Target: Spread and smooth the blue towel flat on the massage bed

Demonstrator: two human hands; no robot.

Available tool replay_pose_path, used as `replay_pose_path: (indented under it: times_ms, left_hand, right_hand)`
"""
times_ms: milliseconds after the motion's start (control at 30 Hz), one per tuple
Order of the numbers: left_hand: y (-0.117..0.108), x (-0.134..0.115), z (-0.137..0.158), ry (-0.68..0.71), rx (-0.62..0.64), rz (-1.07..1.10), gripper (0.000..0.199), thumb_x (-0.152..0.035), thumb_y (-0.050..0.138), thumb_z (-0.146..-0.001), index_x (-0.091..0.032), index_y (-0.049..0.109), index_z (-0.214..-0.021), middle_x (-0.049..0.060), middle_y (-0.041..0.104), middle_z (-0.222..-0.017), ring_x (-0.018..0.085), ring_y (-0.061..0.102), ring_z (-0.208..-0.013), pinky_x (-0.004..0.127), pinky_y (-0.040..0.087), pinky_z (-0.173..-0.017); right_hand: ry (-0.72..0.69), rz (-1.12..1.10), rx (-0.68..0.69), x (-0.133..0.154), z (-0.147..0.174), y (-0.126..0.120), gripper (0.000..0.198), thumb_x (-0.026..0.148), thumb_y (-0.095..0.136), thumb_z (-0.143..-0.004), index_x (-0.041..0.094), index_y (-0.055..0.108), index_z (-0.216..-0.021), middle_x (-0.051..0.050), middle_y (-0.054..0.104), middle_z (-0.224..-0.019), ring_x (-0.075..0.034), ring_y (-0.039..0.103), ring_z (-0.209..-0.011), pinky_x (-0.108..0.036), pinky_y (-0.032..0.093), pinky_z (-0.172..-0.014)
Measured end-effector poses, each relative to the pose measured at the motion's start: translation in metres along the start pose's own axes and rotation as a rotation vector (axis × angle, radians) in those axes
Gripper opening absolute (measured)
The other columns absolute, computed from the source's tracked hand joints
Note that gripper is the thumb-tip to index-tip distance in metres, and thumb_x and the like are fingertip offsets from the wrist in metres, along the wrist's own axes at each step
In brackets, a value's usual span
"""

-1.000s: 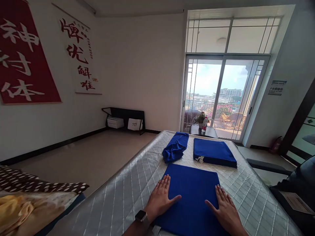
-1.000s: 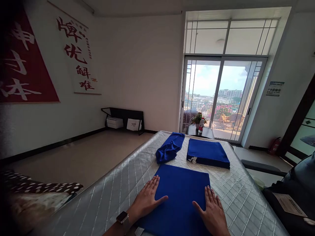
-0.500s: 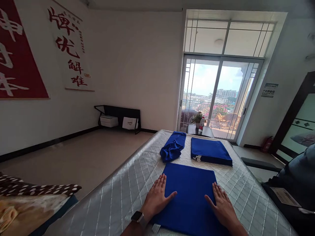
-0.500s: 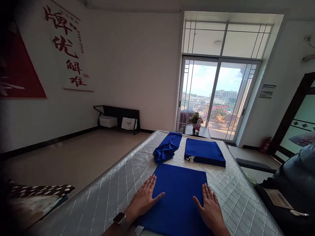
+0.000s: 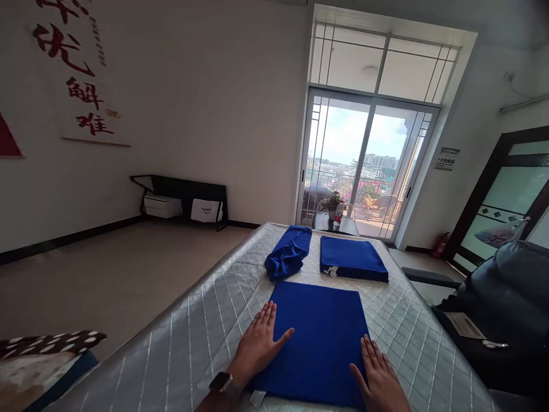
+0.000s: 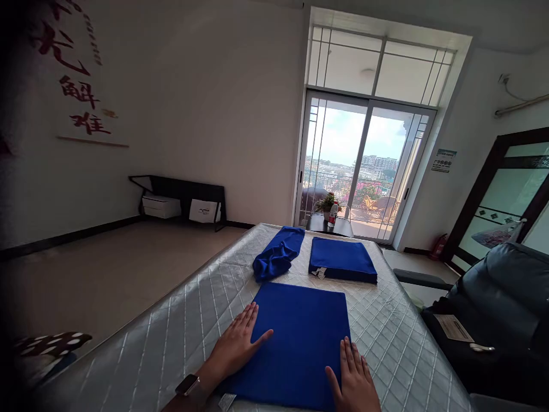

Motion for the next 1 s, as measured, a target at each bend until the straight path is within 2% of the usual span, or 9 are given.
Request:
replay_pose_path:
  times_ms: [233, 333, 433, 500, 600, 667, 733, 867, 1000]
  left_hand:
    - [0.002, 0.003, -0.003, -0.013, -0.085, -0.028, 0.095, -0.074, 0.022, -0.091, -0.002, 0.026, -0.152, 0.017, 0.023, -0.16, 0.028, 0.019, -0.149, 0.046, 0.02, -0.122]
    - [0.0, -0.015, 0.002, 0.044, -0.149, -0.024, 0.087, -0.069, 0.021, -0.095, -0.004, 0.026, -0.153, 0.015, 0.023, -0.16, 0.028, 0.019, -0.149, 0.046, 0.022, -0.122]
    - [0.009, -0.058, 0.015, 0.248, -0.089, 0.017, 0.076, -0.064, 0.024, -0.097, -0.014, 0.026, -0.154, 0.011, 0.026, -0.16, 0.027, 0.024, -0.148, 0.046, 0.029, -0.12]
    - [0.022, -0.1, 0.025, 0.421, -0.015, 0.046, 0.071, -0.061, 0.026, -0.099, -0.018, 0.025, -0.155, 0.009, 0.027, -0.16, 0.026, 0.026, -0.147, 0.043, 0.031, -0.119]
    - [0.042, -0.165, 0.036, 0.647, 0.023, 0.108, 0.067, -0.057, 0.028, -0.1, -0.019, 0.022, -0.155, 0.007, 0.026, -0.16, 0.024, 0.025, -0.148, 0.039, 0.029, -0.12]
    - [0.051, -0.198, 0.038, 0.705, 0.039, 0.152, 0.066, -0.056, 0.026, -0.101, -0.019, 0.021, -0.156, 0.006, 0.027, -0.16, 0.023, 0.022, -0.149, 0.038, 0.026, -0.121]
    - [0.056, -0.216, 0.036, 0.677, 0.051, 0.193, 0.065, -0.055, 0.022, -0.101, -0.019, 0.021, -0.155, 0.006, 0.028, -0.16, 0.022, 0.021, -0.149, 0.039, 0.024, -0.122]
    - [0.057, -0.214, 0.034, 0.646, 0.069, 0.223, 0.065, -0.054, 0.021, -0.102, -0.018, 0.017, -0.156, 0.007, 0.024, -0.161, 0.022, 0.02, -0.149, 0.041, 0.025, -0.122]
    - [0.057, -0.201, 0.034, 0.618, 0.056, 0.194, 0.065, -0.053, 0.022, -0.102, -0.016, 0.021, -0.155, 0.009, 0.028, -0.16, 0.023, 0.023, -0.148, 0.043, 0.026, -0.122]
  right_hand:
    - [-0.014, -0.038, -0.033, -0.004, 0.0, 0.01, 0.083, 0.068, 0.018, -0.094, 0.011, 0.02, -0.154, -0.004, 0.012, -0.161, -0.024, 0.012, -0.149, -0.045, 0.014, -0.123]
    - [-0.016, -0.052, -0.036, -0.006, 0.0, 0.01, 0.081, 0.067, 0.019, -0.094, 0.013, 0.021, -0.154, -0.004, 0.013, -0.161, -0.024, 0.013, -0.149, -0.044, 0.015, -0.123]
    - [-0.02, -0.063, -0.055, -0.007, -0.001, 0.014, 0.079, 0.066, 0.02, -0.095, 0.014, 0.023, -0.154, -0.003, 0.014, -0.16, -0.024, 0.014, -0.148, -0.045, 0.016, -0.122]
    - [-0.025, -0.079, -0.085, -0.009, -0.003, 0.018, 0.076, 0.063, 0.022, -0.095, 0.015, 0.026, -0.153, -0.003, 0.016, -0.159, -0.025, 0.015, -0.148, -0.047, 0.017, -0.122]
    - [-0.072, -0.077, -0.089, -0.014, -0.006, 0.027, 0.066, 0.052, 0.031, -0.095, 0.018, 0.03, -0.152, -0.003, 0.017, -0.16, -0.027, 0.014, -0.148, -0.049, 0.016, -0.122]
    - [-0.11, -0.067, -0.057, -0.017, -0.009, 0.033, 0.065, 0.043, 0.037, -0.092, 0.019, 0.032, -0.152, -0.004, 0.019, -0.159, -0.028, 0.014, -0.148, -0.051, 0.015, -0.122]
    - [-0.135, -0.058, -0.025, -0.019, -0.01, 0.036, 0.067, 0.04, 0.041, -0.09, 0.016, 0.031, -0.152, -0.006, 0.021, -0.159, -0.029, 0.014, -0.148, -0.052, 0.015, -0.122]
    - [-0.132, -0.04, -0.023, -0.018, -0.008, 0.034, 0.07, 0.039, 0.041, -0.09, 0.012, 0.027, -0.152, -0.008, 0.014, -0.16, -0.029, 0.01, -0.149, -0.05, 0.012, -0.122]
    - [-0.141, -0.097, -0.061, -0.019, -0.007, 0.029, 0.062, 0.039, 0.034, -0.093, 0.02, 0.03, -0.152, -0.002, 0.017, -0.16, -0.026, 0.011, -0.149, -0.05, 0.014, -0.122]
Point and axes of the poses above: each hand's wrist, its own z-axis away from the middle knuckle, its own y-axis out of the palm, x = y × z, the point moved 3 cm from there along -z, towards the middle knuckle
